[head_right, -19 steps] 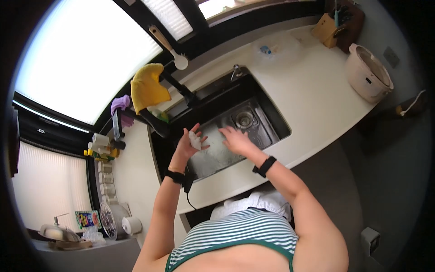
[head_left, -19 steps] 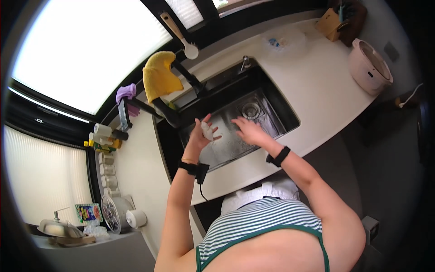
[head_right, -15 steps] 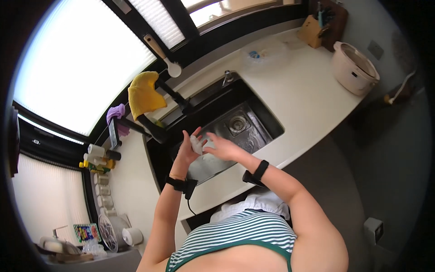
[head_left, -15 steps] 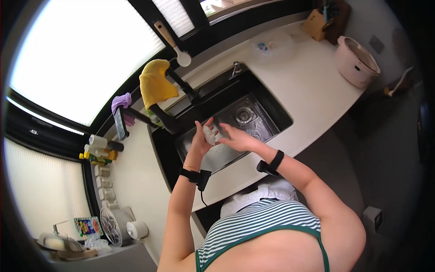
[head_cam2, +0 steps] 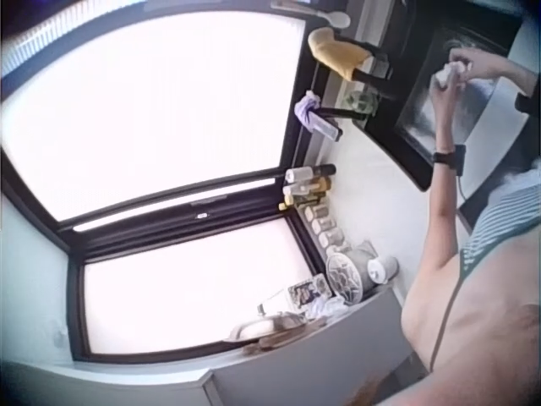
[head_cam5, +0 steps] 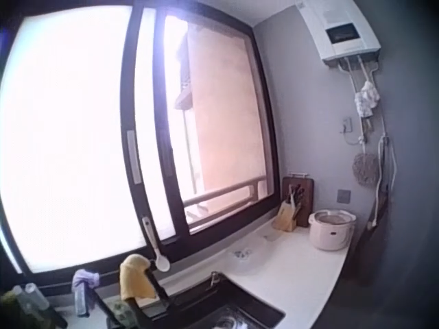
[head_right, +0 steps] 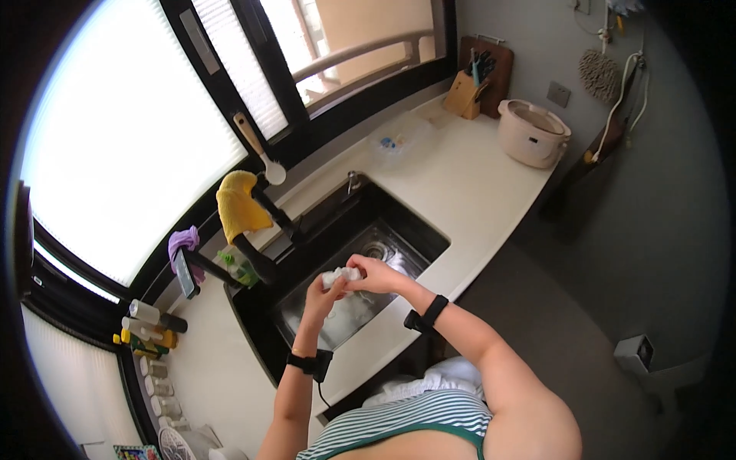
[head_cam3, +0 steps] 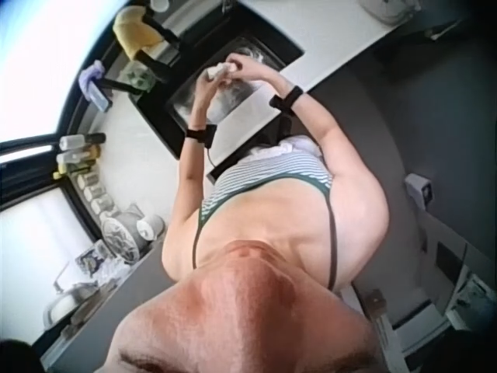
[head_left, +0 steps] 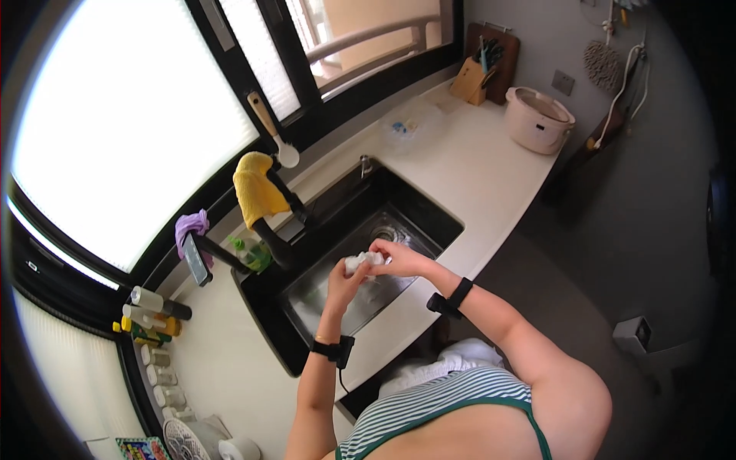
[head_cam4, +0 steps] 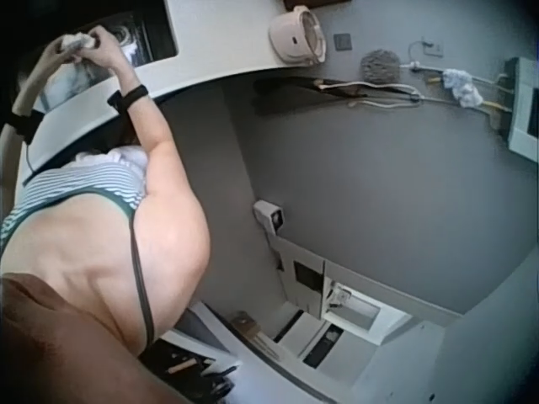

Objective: Cleaning and wiping the exterior and interior surfaces of a toilet seat and lid with a wet wipe.

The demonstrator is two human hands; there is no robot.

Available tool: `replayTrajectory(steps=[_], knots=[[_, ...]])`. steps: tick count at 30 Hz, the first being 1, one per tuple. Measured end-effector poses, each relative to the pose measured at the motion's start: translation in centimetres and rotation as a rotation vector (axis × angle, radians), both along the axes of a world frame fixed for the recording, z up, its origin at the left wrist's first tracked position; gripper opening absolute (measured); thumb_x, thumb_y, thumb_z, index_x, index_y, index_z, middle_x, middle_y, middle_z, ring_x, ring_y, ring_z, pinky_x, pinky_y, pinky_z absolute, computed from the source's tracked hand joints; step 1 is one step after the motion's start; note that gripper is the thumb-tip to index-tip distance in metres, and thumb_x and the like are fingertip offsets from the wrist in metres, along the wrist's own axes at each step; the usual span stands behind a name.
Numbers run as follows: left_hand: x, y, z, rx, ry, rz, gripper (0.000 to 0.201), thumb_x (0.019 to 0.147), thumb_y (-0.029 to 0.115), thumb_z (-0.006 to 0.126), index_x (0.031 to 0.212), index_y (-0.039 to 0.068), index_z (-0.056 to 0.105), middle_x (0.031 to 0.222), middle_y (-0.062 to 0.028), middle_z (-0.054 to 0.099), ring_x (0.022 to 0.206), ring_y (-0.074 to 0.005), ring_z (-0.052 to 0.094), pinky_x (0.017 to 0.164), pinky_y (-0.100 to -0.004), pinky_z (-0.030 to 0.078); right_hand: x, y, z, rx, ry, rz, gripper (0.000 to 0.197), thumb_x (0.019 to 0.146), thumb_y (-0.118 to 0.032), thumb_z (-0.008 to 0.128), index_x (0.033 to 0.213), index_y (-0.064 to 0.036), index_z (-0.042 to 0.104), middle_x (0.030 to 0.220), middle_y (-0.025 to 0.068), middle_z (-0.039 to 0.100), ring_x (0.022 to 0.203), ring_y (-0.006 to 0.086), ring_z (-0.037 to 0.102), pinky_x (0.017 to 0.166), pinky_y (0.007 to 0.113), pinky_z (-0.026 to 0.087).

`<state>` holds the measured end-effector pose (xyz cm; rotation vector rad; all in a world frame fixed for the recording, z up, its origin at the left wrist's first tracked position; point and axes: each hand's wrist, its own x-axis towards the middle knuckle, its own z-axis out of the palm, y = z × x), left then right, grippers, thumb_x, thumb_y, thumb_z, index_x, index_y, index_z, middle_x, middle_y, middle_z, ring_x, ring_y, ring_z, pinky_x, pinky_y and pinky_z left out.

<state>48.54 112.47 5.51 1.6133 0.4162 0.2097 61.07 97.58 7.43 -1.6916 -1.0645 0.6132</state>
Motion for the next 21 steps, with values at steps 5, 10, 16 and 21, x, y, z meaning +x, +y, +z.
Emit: replayTrajectory(steps=[5,10,16,21], knots=[[-1.3,1.3,2.8,-0.094,-0.173,-0.239,0.032,0.086,0.030,0.066,0.100,0.001,0.061,0.092,-0.0040,0.063,0.086,-0.0106,0.059,0.076,-0.0252,0.046,-0.2,-2.4,4.2,0.121,0.283,0.043,0.036,0.084,-0.033,0.066,0.102,-0.0033,0.057,0.093,0.0086,0.064,0.085,0.0180,0.061,0.076,0.032,0.047],[-1.1,2.6,-1.6,0.829,0.329,-0.315,0.038,0.084,0.031,0.060,0.116,0.011,0.060,0.120,-0.0128,0.060,0.116,-0.0278,0.053,0.100,-0.0361,0.039,-0.8,-4.2,0.1,-0.066,-0.167,-0.362,0.035,0.083,-0.033,0.058,0.103,-0.0046,0.054,0.088,0.0215,0.064,0.085,0.0374,0.062,0.073,0.043,0.048],[3.1,-3.0,-2.1,1.311,0.295,-0.435,0.038,0.078,0.015,0.054,0.115,0.009,0.059,0.113,-0.0177,0.061,0.107,-0.0342,0.056,0.093,-0.0400,0.044,-0.3,-12.8,-1.9,0.193,0.257,-0.763,0.035,0.085,-0.034,0.062,0.098,-0.0026,0.052,0.078,0.0103,0.062,0.068,0.0210,0.061,0.063,0.034,0.049],[8.0,-15.6,1.3,0.975,-0.080,-0.610,0.036,0.079,0.017,0.057,0.113,0.006,0.059,0.103,-0.0197,0.063,0.095,-0.0381,0.060,0.083,-0.0440,0.049,-5.6,-21.0,3.1,0.337,0.126,-0.894,0.033,0.084,-0.029,0.065,0.103,-0.0052,0.052,0.087,0.0075,0.060,0.080,0.0156,0.058,0.070,0.033,0.047]])
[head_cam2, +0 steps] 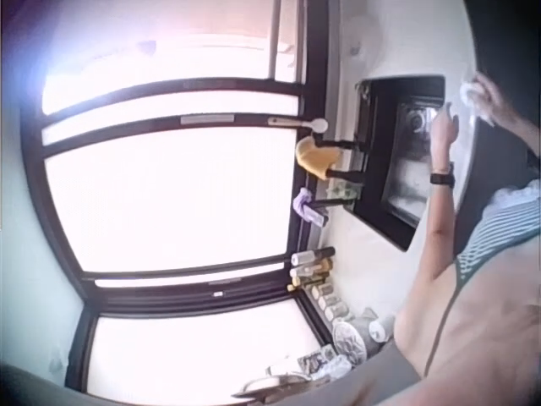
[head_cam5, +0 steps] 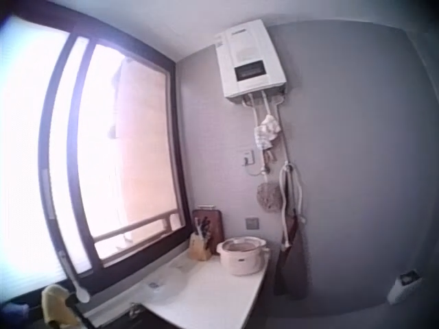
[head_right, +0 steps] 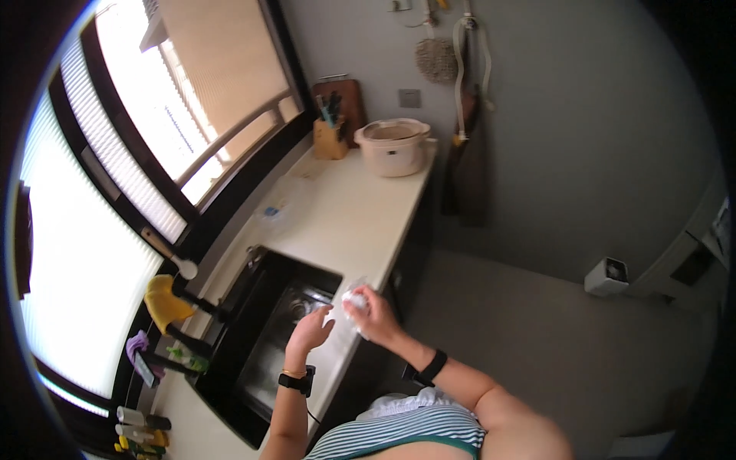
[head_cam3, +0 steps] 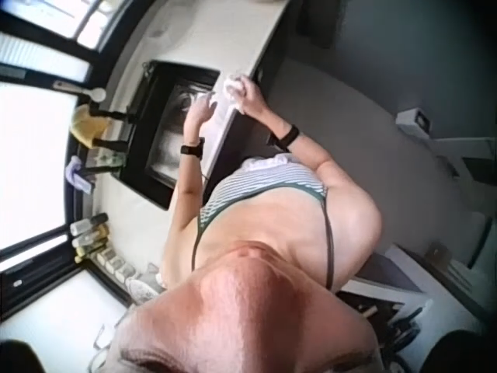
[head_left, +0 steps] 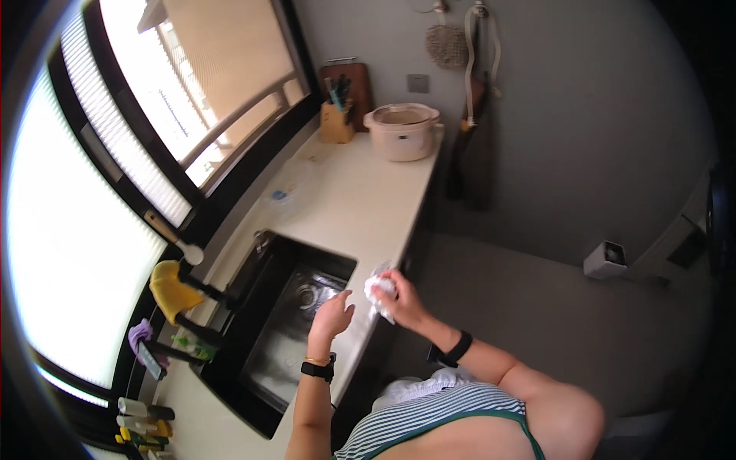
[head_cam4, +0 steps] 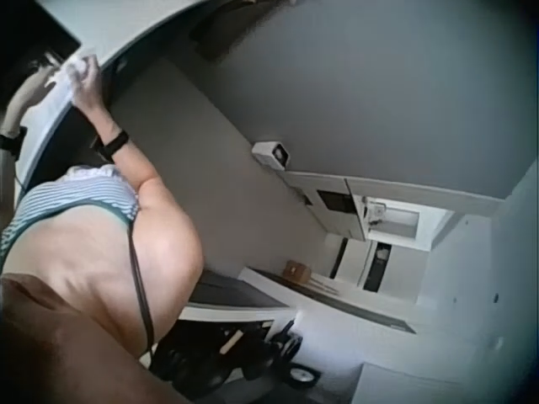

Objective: Cleaning and wiping the exterior and interior surfaces of a toilet seat and lid with a wet wipe.

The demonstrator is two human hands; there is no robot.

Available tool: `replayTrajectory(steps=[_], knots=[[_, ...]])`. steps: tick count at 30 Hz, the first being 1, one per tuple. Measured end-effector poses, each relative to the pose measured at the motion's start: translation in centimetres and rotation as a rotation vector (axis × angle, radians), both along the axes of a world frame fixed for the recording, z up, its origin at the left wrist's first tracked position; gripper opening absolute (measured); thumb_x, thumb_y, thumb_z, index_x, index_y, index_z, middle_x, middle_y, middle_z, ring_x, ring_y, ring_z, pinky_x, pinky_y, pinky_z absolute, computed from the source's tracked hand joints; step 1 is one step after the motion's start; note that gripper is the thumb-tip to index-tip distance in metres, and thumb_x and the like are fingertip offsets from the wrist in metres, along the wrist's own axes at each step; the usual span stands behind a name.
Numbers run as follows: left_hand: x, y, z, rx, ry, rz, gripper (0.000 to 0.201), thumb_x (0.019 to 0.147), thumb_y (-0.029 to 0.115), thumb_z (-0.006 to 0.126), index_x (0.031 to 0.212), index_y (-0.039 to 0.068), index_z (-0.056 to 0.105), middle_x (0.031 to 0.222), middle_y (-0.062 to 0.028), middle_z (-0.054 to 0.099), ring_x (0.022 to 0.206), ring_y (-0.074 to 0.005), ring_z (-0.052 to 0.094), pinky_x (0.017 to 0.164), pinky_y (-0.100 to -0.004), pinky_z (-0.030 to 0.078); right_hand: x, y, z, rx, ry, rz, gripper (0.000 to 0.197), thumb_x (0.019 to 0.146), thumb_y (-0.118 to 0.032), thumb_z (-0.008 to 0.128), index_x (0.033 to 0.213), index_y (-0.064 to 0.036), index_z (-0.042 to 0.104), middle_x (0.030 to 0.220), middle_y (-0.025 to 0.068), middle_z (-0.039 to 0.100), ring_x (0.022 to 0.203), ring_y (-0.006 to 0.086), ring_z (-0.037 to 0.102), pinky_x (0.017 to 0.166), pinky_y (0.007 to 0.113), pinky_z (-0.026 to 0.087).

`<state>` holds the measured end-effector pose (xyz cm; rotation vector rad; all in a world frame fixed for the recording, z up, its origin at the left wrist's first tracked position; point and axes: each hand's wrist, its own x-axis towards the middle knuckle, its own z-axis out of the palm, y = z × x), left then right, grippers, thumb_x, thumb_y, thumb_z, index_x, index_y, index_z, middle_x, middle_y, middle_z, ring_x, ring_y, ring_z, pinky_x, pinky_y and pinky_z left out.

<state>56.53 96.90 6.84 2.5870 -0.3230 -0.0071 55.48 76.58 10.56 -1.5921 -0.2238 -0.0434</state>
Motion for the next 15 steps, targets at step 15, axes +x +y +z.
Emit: replayTrajectory(steps=[15], knots=[[-0.9,-46.4,6.3,0.235,0.068,-0.993,0.021,0.084,0.023,0.056,0.092,0.005,0.065,0.080,-0.0167,0.065,0.080,-0.0313,0.064,0.073,-0.0413,0.049,-9.9,-39.1,-8.1,0.245,0.308,-0.298,0.035,0.099,-0.038,0.038,0.115,-0.0104,0.053,0.103,0.0096,0.062,0.096,0.0225,0.060,0.085,0.037,0.046]])
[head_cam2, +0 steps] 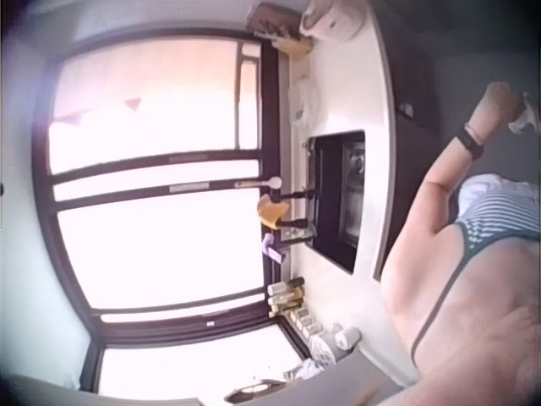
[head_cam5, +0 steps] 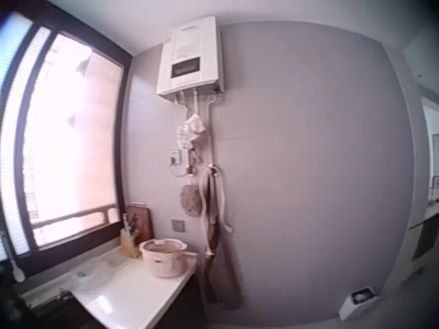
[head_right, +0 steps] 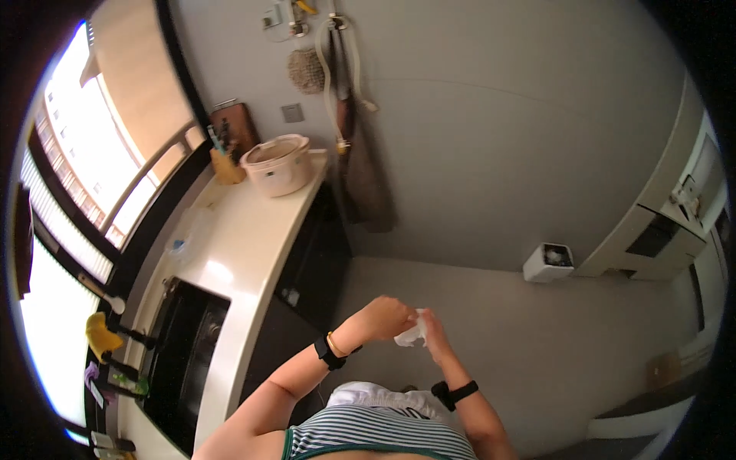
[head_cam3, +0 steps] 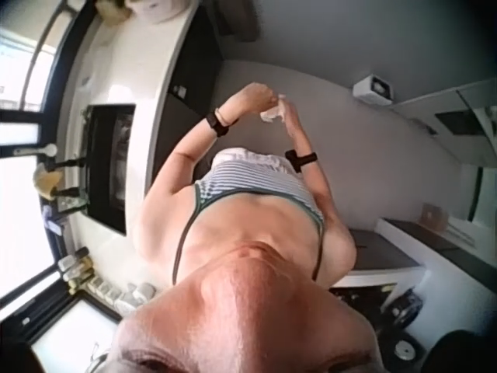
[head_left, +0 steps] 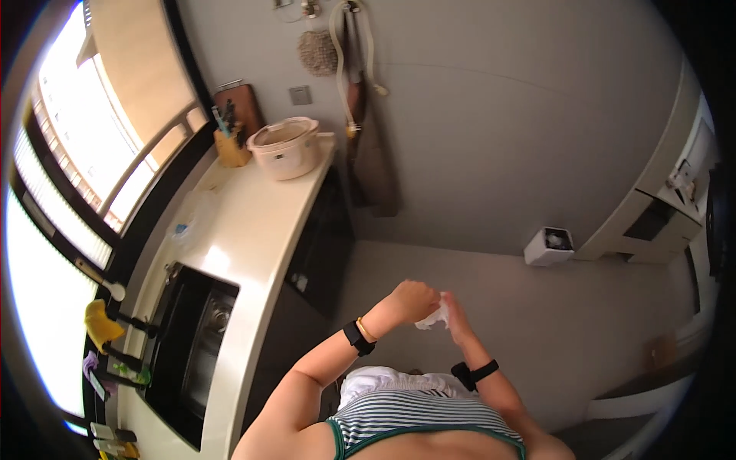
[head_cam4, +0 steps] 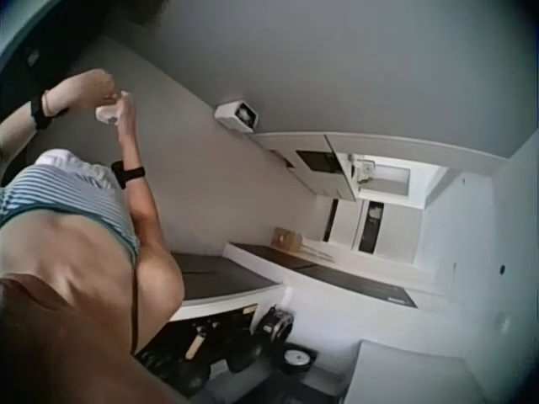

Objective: Cleaning and wiping the exterior and interior surfaces of a toilet seat and lid with a wet wipe.

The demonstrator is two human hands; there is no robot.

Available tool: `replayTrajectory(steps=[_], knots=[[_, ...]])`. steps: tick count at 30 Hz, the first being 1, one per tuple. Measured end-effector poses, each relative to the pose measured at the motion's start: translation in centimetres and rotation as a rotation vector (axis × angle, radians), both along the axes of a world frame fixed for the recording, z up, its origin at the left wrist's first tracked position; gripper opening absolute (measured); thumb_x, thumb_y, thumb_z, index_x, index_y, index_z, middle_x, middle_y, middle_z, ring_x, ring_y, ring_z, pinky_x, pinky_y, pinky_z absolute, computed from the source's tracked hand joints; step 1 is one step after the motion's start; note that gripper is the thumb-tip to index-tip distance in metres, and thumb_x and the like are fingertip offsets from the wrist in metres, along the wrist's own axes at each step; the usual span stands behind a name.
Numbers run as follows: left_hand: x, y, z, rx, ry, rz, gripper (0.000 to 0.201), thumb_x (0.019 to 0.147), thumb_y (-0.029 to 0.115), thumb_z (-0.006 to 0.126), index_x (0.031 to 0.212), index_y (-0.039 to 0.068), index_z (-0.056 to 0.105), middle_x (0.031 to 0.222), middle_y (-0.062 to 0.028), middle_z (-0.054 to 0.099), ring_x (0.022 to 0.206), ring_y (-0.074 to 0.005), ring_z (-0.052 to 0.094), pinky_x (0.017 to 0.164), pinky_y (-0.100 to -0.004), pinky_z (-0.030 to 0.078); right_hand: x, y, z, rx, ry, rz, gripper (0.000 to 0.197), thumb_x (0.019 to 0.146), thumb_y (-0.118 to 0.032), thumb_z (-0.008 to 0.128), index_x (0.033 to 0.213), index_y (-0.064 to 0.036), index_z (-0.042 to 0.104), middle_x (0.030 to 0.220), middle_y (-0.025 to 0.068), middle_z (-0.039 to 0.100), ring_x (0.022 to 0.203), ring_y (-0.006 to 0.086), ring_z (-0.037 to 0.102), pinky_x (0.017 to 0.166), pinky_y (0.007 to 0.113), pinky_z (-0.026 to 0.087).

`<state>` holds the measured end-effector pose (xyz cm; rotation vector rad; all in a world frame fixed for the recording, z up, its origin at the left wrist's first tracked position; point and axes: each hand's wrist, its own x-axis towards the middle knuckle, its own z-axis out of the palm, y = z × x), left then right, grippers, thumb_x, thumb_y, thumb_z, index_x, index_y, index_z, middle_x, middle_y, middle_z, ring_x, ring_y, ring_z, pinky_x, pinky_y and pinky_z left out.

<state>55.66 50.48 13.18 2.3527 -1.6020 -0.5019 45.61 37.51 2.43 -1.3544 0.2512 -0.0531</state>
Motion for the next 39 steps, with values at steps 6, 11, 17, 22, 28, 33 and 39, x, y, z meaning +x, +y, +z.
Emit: replayTrajectory(steps=[6,11,17,22,28,33,39], knots=[[-1.4,-17.2,-6.0,-0.493,-0.386,-0.195,0.033,0.076,0.015,0.058,0.107,0.004,0.059,0.096,-0.0130,0.063,0.097,-0.0298,0.059,0.099,-0.0430,0.038,-3.5,-7.5,0.6,1.232,-0.196,-0.192,0.043,0.100,-0.038,0.029,0.128,-0.0088,0.044,0.134,0.0069,0.047,0.126,0.0230,0.042,0.104,0.043,0.033],[-3.6,-24.7,-9.5,-0.719,-0.039,-0.241,0.032,0.085,0.013,0.052,0.116,0.005,0.053,0.113,-0.0167,0.056,0.107,-0.0313,0.052,0.104,-0.0439,0.034,-6.9,-16.2,-1.0,1.230,-0.203,-0.627,0.048,0.099,-0.041,0.028,0.130,-0.0077,0.043,0.135,0.0080,0.046,0.127,0.0234,0.040,0.106,0.044,0.030],[-5.1,-37.0,-10.1,-0.268,1.740,0.092,0.034,0.098,0.035,0.039,0.123,0.014,0.048,0.121,-0.0081,0.053,0.115,-0.0255,0.049,0.104,-0.0397,0.036,-6.6,-26.7,1.6,0.502,-0.368,-0.905,0.052,0.099,-0.041,0.031,0.134,-0.0035,0.039,0.134,0.0120,0.045,0.126,0.0256,0.041,0.106,0.040,0.030],[-0.3,-49.1,-8.9,-0.158,2.426,0.046,0.041,0.098,0.039,0.034,0.122,0.010,0.050,0.121,-0.0114,0.057,0.109,-0.0271,0.057,0.095,-0.0409,0.047,-2.6,-37.9,4.6,-0.673,0.001,-0.830,0.042,0.098,-0.028,0.043,0.126,0.0033,0.046,0.121,0.0164,0.055,0.117,0.0245,0.050,0.100,0.037,0.036],[-0.3,-61.7,-5.5,0.156,2.469,-0.097,0.046,0.097,0.038,0.031,0.129,0.008,0.047,0.128,-0.0132,0.053,0.117,-0.0291,0.053,0.099,-0.0422,0.043,-5.9,-48.6,11.5,-0.602,0.081,-1.321,0.030,0.092,-0.018,0.053,0.117,-0.0018,0.054,0.108,0.0117,0.060,0.107,0.0238,0.057,0.087,0.038,0.047],[-6.3,-68.7,-5.9,-0.025,1.922,-0.307,0.055,0.095,0.048,0.034,0.131,0.009,0.046,0.128,-0.0107,0.052,0.117,-0.0273,0.051,0.102,-0.0405,0.037,-11.4,-56.4,6.2,-1.129,0.913,-1.275,0.029,0.087,-0.015,0.054,0.115,-0.0082,0.057,0.115,0.0132,0.058,0.103,0.0310,0.057,0.085,0.039,0.048],[-16.9,-79.6,-9.4,-0.503,0.756,-1.069,0.025,0.087,0.023,0.057,0.105,0.006,0.063,0.102,-0.0103,0.062,0.104,-0.0308,0.055,0.095,-0.0402,0.040,-21.4,-64.5,-10.2,-1.373,0.604,-0.802,0.028,0.085,-0.020,0.057,0.110,-0.0087,0.059,0.118,0.0135,0.056,0.108,0.0284,0.054,0.092,0.037,0.044]])
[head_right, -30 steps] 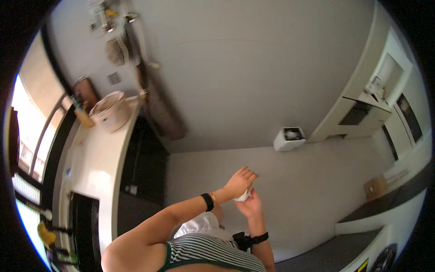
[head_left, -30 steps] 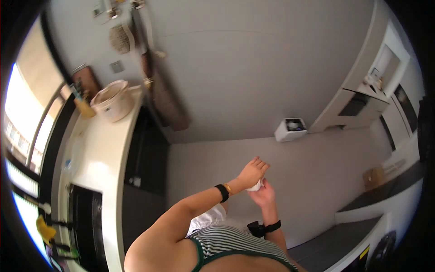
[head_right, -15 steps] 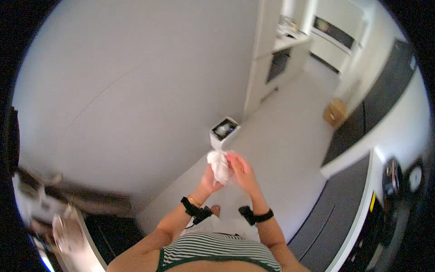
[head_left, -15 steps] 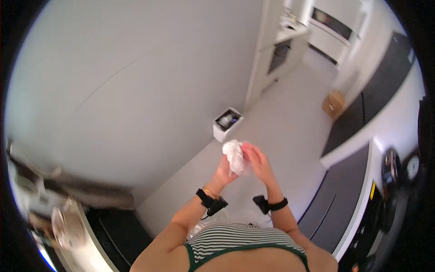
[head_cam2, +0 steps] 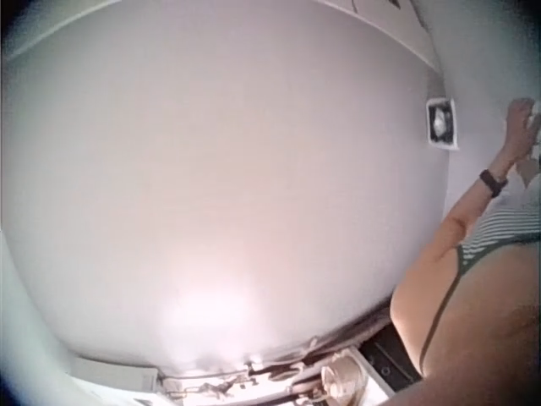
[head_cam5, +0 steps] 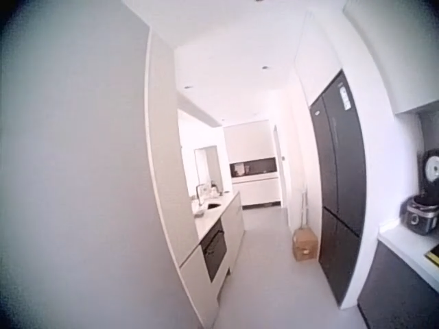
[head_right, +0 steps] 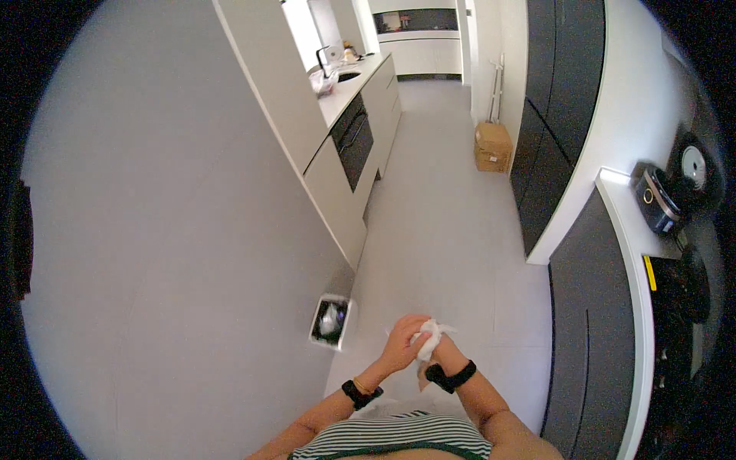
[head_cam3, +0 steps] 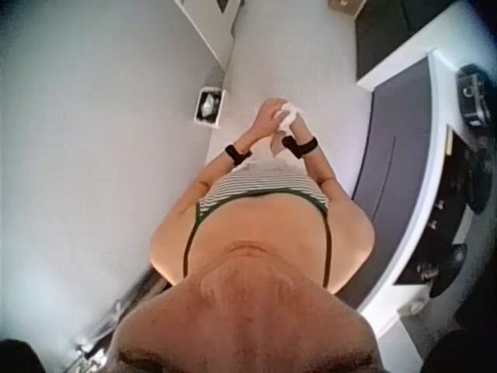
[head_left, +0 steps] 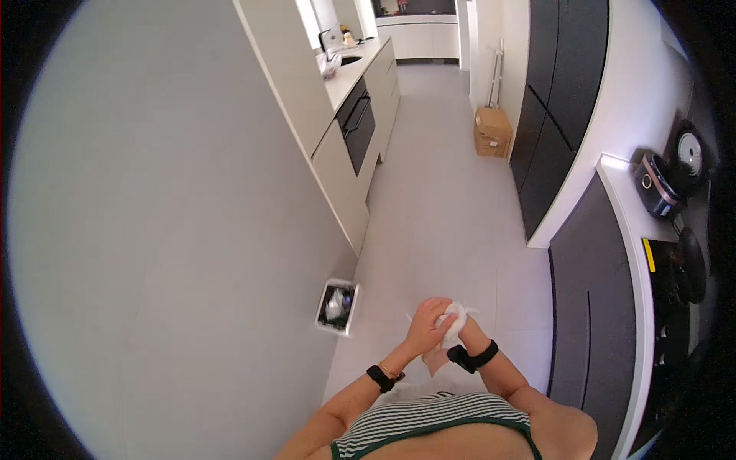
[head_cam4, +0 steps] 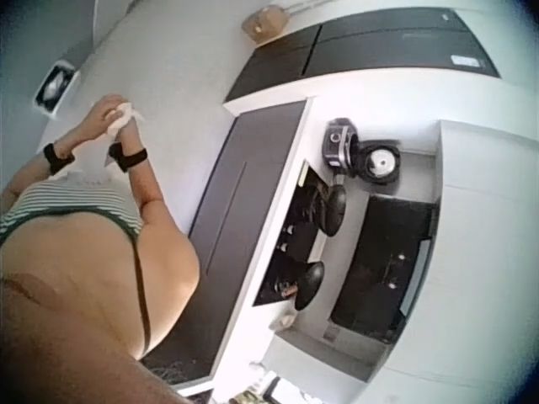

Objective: Cleaning and wiping the exterior and interior surfaces of a toilet seat and lid with a wet wipe.

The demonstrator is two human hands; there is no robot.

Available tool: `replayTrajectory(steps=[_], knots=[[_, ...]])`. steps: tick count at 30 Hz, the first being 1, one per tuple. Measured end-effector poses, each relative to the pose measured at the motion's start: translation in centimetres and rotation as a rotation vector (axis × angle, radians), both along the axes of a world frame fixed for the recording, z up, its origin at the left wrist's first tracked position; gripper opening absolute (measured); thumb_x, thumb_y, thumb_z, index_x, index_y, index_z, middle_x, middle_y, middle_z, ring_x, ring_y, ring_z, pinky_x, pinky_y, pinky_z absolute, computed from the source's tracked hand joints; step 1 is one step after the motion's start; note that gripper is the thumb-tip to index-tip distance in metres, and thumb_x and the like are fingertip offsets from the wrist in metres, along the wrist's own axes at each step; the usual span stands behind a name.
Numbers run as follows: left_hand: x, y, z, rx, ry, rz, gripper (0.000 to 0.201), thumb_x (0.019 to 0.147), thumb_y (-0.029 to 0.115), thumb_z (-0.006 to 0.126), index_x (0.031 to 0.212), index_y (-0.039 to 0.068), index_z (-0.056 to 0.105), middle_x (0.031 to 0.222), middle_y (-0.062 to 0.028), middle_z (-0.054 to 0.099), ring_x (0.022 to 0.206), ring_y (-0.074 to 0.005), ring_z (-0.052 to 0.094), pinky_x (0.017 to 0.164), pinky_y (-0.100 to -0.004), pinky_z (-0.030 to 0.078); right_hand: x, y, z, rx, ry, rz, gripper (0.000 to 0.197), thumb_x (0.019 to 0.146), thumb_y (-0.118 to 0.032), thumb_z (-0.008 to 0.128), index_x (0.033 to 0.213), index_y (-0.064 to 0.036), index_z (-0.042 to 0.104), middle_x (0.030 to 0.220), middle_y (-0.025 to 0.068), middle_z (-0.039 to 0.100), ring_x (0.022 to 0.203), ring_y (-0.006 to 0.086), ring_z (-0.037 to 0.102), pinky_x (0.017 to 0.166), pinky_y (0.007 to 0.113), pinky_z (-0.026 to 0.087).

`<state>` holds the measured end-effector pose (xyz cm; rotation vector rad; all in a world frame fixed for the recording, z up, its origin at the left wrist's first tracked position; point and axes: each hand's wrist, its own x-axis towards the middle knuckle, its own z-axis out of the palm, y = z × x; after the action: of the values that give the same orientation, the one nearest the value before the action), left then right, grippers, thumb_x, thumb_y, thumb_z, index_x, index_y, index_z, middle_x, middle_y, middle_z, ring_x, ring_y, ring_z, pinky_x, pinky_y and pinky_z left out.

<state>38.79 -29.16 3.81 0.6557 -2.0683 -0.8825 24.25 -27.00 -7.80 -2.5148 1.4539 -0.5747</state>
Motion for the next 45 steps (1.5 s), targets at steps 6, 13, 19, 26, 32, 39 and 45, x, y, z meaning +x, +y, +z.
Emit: replayTrajectory(steps=[6,13,19,26,32,39,45], knots=[[-6.9,-15.3,-0.9,0.666,0.345,0.216,0.022,0.094,0.021,0.053,0.103,0.003,0.063,0.093,-0.0096,0.064,0.084,-0.0166,0.059,0.077,-0.0296,0.046,-10.9,-13.8,-4.7,0.310,-0.349,0.056,0.021,0.090,-0.024,0.053,0.101,-0.0085,0.063,0.105,0.0075,0.064,0.090,0.0199,0.061,0.085,0.032,0.048],[-10.4,-34.1,2.2,0.469,0.290,0.507,0.022,0.092,0.021,0.059,0.097,-0.001,0.058,0.084,-0.0032,0.063,0.078,-0.0108,0.058,0.069,-0.0260,0.047,-11.2,-30.5,13.9,0.819,-1.367,-0.281,0.052,0.096,-0.038,0.047,0.135,-0.0041,0.038,0.118,0.0115,0.058,0.104,0.0209,0.058,0.088,0.035,0.047],[-15.9,-50.1,-1.9,0.904,0.385,0.040,0.036,0.095,0.025,0.053,0.122,0.002,0.049,0.108,-0.0052,0.058,0.096,-0.0125,0.055,0.084,-0.0270,0.045,-16.0,-46.7,9.0,0.744,-1.081,-0.494,0.045,0.095,-0.035,0.050,0.128,-0.0051,0.044,0.116,0.0067,0.055,0.103,0.0168,0.056,0.084,0.033,0.048],[-18.7,-71.1,1.2,1.119,0.208,-0.114,0.045,0.096,0.032,0.048,0.131,0.005,0.041,0.119,-0.0095,0.052,0.107,-0.0186,0.053,0.094,-0.0313,0.040,-23.0,-62.6,10.4,0.666,-1.605,-0.710,0.038,0.090,-0.028,0.054,0.119,-0.0028,0.052,0.110,0.0067,0.059,0.101,0.0176,0.057,0.082,0.033,0.049],[-12.5,-87.0,-12.3,1.290,0.945,0.500,0.045,0.087,0.018,0.056,0.126,0.010,0.035,0.103,-0.0084,0.055,0.096,-0.0212,0.059,0.076,-0.0335,0.049,-30.8,-74.4,8.1,0.771,-1.852,-0.772,0.040,0.090,-0.029,0.048,0.121,-0.0033,0.052,0.111,0.0081,0.061,0.098,0.0213,0.061,0.086,0.036,0.050],[-7.0,-93.8,-15.8,0.820,0.985,1.593,0.027,0.081,0.001,0.050,0.105,0.009,0.040,0.094,-0.0073,0.052,0.069,-0.0180,0.056,0.054,-0.0306,0.046,-40.7,-90.9,3.8,0.835,-1.875,-0.779,0.041,0.088,-0.026,0.047,0.122,-0.0033,0.051,0.115,0.0107,0.060,0.105,0.0250,0.059,0.092,0.040,0.047],[-8.9,-96.4,-15.9,0.855,1.138,1.932,0.033,0.081,0.006,0.051,0.109,0.016,0.038,0.092,-0.0070,0.051,0.069,-0.0194,0.052,0.054,-0.0314,0.043,-46.7,-110.1,8.1,0.949,-1.724,-0.666,0.042,0.087,-0.024,0.049,0.123,-0.0019,0.050,0.114,0.0104,0.060,0.105,0.0248,0.058,0.092,0.040,0.047]])
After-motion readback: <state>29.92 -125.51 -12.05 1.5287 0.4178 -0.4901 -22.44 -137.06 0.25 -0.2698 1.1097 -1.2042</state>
